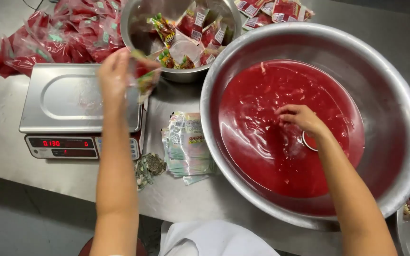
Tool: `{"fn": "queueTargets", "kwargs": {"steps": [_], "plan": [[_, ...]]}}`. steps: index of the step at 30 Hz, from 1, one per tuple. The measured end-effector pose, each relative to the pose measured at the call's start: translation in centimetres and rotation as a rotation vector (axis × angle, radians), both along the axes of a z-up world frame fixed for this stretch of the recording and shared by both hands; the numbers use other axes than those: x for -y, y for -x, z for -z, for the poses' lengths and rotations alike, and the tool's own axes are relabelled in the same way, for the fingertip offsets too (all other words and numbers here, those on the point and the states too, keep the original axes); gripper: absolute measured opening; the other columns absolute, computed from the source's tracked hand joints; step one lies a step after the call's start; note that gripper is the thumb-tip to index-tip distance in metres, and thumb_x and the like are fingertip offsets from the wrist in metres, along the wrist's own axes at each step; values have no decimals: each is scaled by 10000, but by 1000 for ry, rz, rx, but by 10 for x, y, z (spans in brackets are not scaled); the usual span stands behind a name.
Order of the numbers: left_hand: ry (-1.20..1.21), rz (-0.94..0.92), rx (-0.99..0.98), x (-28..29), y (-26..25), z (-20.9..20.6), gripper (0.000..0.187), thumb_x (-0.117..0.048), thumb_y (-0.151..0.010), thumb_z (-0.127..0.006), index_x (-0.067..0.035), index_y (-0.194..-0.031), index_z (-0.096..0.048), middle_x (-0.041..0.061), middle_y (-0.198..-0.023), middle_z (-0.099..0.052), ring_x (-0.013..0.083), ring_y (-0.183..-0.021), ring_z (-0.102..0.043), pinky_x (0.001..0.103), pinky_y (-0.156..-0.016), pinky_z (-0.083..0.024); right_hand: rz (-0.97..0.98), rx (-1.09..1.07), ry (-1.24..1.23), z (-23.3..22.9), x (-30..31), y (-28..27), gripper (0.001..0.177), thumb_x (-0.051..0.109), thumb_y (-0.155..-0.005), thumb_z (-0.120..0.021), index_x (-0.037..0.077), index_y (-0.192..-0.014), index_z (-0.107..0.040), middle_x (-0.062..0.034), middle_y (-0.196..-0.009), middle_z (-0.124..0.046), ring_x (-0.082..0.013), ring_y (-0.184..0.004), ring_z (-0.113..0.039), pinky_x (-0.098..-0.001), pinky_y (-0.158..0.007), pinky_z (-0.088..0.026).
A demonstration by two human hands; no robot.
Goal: The person fills clear plastic packets with a red sauce from a large metal basin, then places each packet on a digital scale to verify the weight before moving it to a metal bowl.
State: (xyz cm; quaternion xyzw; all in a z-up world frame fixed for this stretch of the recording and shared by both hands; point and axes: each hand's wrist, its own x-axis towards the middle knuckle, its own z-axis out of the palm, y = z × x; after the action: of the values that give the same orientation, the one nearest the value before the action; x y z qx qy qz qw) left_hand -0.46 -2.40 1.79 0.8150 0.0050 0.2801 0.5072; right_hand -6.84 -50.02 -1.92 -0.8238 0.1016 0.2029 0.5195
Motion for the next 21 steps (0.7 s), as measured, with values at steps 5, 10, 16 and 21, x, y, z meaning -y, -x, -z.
{"fn": "queueTargets", "kwargs": {"steps": [5, 10, 16, 21], "plan": [[204, 456, -59, 124, 4, -20, 271, -366, -984, -552, -151, -897, -693, -39, -766, -637, 100, -682, -573, 233, -692, -484, -146, -54, 537, 143, 47, -24, 247, 11, -932, -561, 121, -1091, -714, -96, -1059, -720, -158, -709, -606, -301, -648, -493], [165, 497, -239, 222, 30, -2, 233, -389, -942, -601, -247, -1045, -755, 41, -900, -758, 242, -864, -729, 364, -790, -560, -381, 148, 1053, 252, 60, -28, 345, 58, -862, -574, -40, -1191, -601, -290, -1191, -507, -497, -957, -652, -575, -761, -578], [175, 495, -364, 296, 19, 74, 243, -475, -950, -591, -363, -1122, -721, -71, -989, -749, 185, -1003, -702, 328, -884, -555, -436, 7, 820, 206, 47, -26, 312, 155, -829, -627, 183, -1128, -712, -163, -1129, -707, -386, -1115, -647, -450, -970, -527], [275, 518, -282, 299, 27, 74, 232, -363, -973, -596, -272, -1140, -730, -5, -1081, -733, 218, -1084, -660, 378, -953, -524, -212, -10, 634, 66, 24, 14, 270, 243, -843, -677, 150, -1087, -747, -196, -1085, -726, -394, -1089, -650, -483, -934, -525]]}}
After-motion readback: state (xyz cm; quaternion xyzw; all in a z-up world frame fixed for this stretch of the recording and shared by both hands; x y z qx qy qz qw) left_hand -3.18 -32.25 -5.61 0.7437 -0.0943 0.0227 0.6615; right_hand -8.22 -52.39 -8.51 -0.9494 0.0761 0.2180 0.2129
